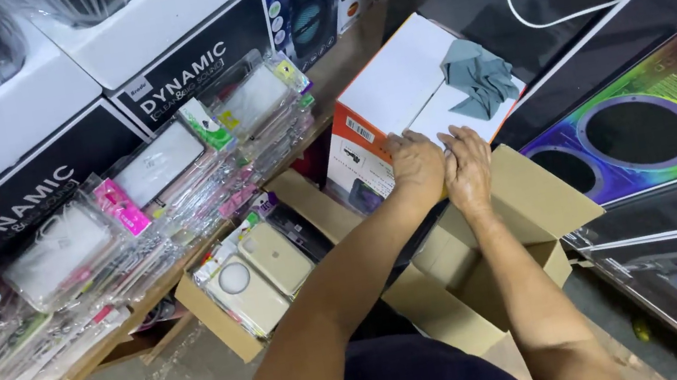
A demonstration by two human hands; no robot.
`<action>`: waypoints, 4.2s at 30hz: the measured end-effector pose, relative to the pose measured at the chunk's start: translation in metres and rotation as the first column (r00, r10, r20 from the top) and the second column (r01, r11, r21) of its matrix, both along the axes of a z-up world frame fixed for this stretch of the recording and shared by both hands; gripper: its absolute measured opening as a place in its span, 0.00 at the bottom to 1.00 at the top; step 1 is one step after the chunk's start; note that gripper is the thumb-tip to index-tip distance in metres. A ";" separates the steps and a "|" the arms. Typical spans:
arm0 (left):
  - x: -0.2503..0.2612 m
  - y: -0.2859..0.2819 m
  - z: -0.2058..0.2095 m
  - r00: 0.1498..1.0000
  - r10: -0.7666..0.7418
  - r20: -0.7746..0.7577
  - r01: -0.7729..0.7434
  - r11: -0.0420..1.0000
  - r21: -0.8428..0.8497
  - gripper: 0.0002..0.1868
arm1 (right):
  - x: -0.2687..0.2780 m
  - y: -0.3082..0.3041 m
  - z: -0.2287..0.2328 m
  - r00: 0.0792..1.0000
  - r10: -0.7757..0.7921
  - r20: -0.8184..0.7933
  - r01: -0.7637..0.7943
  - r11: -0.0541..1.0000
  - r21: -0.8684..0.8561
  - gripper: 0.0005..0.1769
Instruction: Packing and cleaning various phone cases into cardboard boxes.
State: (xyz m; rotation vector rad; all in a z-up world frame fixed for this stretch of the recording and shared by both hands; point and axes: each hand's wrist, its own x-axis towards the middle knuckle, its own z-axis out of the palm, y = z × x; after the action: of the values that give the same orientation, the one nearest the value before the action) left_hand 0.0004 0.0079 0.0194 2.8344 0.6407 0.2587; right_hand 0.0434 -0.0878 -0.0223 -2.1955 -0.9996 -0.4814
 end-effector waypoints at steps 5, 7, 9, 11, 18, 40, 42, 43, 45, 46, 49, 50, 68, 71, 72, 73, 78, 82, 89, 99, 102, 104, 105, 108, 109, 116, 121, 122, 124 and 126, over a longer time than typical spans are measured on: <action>-0.003 0.005 -0.007 0.999 0.013 0.045 -0.013 1.000 0.008 0.25 | 0.003 -0.001 -0.001 1.000 0.008 -0.019 -0.007 1.000 0.006 0.17; 0.010 0.013 -0.047 0.998 -0.059 0.016 0.058 0.998 0.018 0.32 | 0.005 -0.001 -0.004 1.000 0.020 -0.017 -0.020 1.000 0.003 0.17; -0.002 0.020 -0.040 0.996 -0.076 0.035 0.076 0.997 0.012 0.34 | 0.005 0.001 -0.004 1.000 0.019 -0.021 -0.019 1.000 -0.010 0.16; -0.015 0.020 -0.032 0.993 -0.098 0.060 0.098 0.995 0.002 0.37 | 0.008 -0.005 -0.005 1.000 0.013 -0.020 -0.014 1.000 -0.028 0.16; -0.055 0.061 -0.035 0.950 -0.213 0.228 0.241 0.965 -0.106 0.25 | 0.025 0.002 -0.011 0.998 -0.011 -0.054 0.002 0.985 -0.173 0.17; -0.230 0.300 -0.065 0.777 0.597 -0.202 -0.576 0.802 0.157 0.64 | -0.127 0.179 0.037 0.427 0.491 -0.759 -0.431 0.849 0.306 0.19; -0.236 0.315 -0.075 0.771 0.591 -0.236 -0.564 0.807 0.176 0.61 | -0.129 0.205 0.006 0.307 0.450 -0.839 -0.363 0.870 0.334 0.20; -0.240 0.323 -0.081 0.765 0.584 -0.270 -0.551 0.812 0.196 0.58 | -0.131 0.219 -0.010 0.175 0.409 -0.896 -0.289 0.891 0.350 0.21; -0.246 0.332 -0.083 0.792 0.570 -0.219 -0.527 0.819 0.225 0.48 | -0.131 0.242 -0.027 0.016 0.408 -0.913 -0.201 0.896 0.397 0.26; -0.253 0.336 -0.085 0.815 0.553 -0.172 -0.504 0.824 0.258 0.39 | -0.134 0.254 -0.036 -0.148 0.408 -0.901 -0.105 0.899 0.425 0.32; -0.264 0.343 -0.084 0.830 0.546 -0.112 -0.497 0.817 0.291 0.35 | -0.126 0.293 -0.092 -0.228 0.379 -0.897 -0.027 0.918 0.395 0.36; -0.267 0.345 -0.086 0.825 0.554 -0.113 -0.506 0.812 0.291 0.35 | -0.130 0.300 -0.078 -0.232 0.376 -0.897 -0.036 0.918 0.394 0.36; -0.304 0.348 -0.089 0.761 0.618 -0.197 -0.570 0.782 0.251 0.57 | -0.178 0.410 -0.061 -0.409 0.439 -0.799 0.294 0.893 0.340 0.44; -0.311 0.349 -0.094 0.793 0.589 -0.155 -0.558 0.804 0.205 0.56 | -0.184 0.412 -0.043 -0.422 0.433 -0.797 0.255 0.900 0.354 0.58; -0.312 0.351 -0.100 0.809 0.577 -0.114 -0.542 0.806 0.238 0.56 | -0.184 0.414 -0.043 -0.412 0.425 -0.806 0.262 0.903 0.342 0.61; -0.314 0.353 -0.105 0.824 0.561 -0.073 -0.526 0.807 0.271 0.55 | -0.184 0.415 -0.043 -0.403 0.416 -0.815 0.268 0.905 0.330 0.63; -0.320 0.358 -0.120 0.845 0.529 0.075 -0.525 0.795 0.306 0.48 | -0.196 0.422 -0.025 -0.369 0.457 -0.809 0.302 0.882 0.361 0.63; -0.321 0.357 -0.118 0.840 0.532 0.108 -0.533 0.772 0.346 0.44 | -0.191 0.432 -0.050 -0.295 0.496 -0.817 0.341 0.853 0.395 0.55; -0.325 0.352 -0.101 0.808 0.574 0.135 -0.581 0.736 0.348 0.41 | -0.169 0.406 -0.024 -0.190 0.594 -0.782 0.380 0.779 0.499 0.45; -0.321 0.345 -0.099 0.828 0.540 0.148 -0.555 0.754 0.351 0.42 | -0.064 0.298 0.032 -0.096 0.631 -0.770 0.408 0.731 0.548 0.33; -0.319 0.344 -0.100 0.834 0.531 0.152 -0.549 0.772 0.320 0.45 | -0.002 0.247 0.042 -0.007 0.571 -0.821 0.414 0.749 0.517 0.31; -0.319 0.343 -0.100 0.836 0.530 0.141 -0.546 0.777 0.315 0.45 | 0.029 0.213 0.059 0.049 0.512 -0.858 0.434 0.762 0.480 0.31; -0.320 0.342 -0.101 0.827 0.544 0.139 -0.558 0.771 0.306 0.44 | 0.035 0.196 0.079 0.073 0.489 -0.869 0.438 0.767 0.468 0.32; -0.314 0.341 -0.107 0.829 0.533 0.167 -0.558 0.771 0.307 0.42 | 0.063 0.152 0.093 0.122 0.418 -0.900 0.437 0.792 0.427 0.31; -0.312 0.341 -0.110 0.830 0.525 0.186 -0.557 0.768 0.316 0.42 | 0.073 0.138 0.089 0.129 0.365 -0.922 0.422 0.821 0.384 0.31; -0.193 0.253 -0.030 0.860 0.299 0.415 -0.387 0.910 0.146 0.41 | 0.123 0.114 0.029 0.099 0.315 -0.944 0.467 0.823 0.324 0.36; -0.087 0.179 0.038 0.941 -0.016 0.337 0.055 0.993 -0.108 0.37 | 0.132 0.094 0.033 0.076 0.264 -0.961 0.346 0.897 0.274 0.61; -0.067 0.178 0.030 0.942 -0.018 0.335 0.059 0.992 -0.113 0.37 | 0.131 0.087 0.036 0.075 0.259 -0.963 0.350 0.897 0.268 0.61; -0.020 0.179 0.017 0.956 -0.107 0.271 0.137 0.986 -0.095 0.42 | 0.133 0.075 0.048 0.117 0.248 -0.962 0.276 0.922 0.271 0.56; 0.000 0.185 0.009 0.977 -0.106 0.184 0.130 0.983 -0.129 0.41 | 0.135 0.055 0.054 0.226 0.173 -0.959 0.279 0.931 0.234 0.47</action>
State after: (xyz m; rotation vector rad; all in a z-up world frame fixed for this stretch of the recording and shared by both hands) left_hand 0.0000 0.1929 0.0284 2.6644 0.4333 0.4216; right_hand 0.1787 -0.0332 0.0321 -1.6148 -0.0482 0.6862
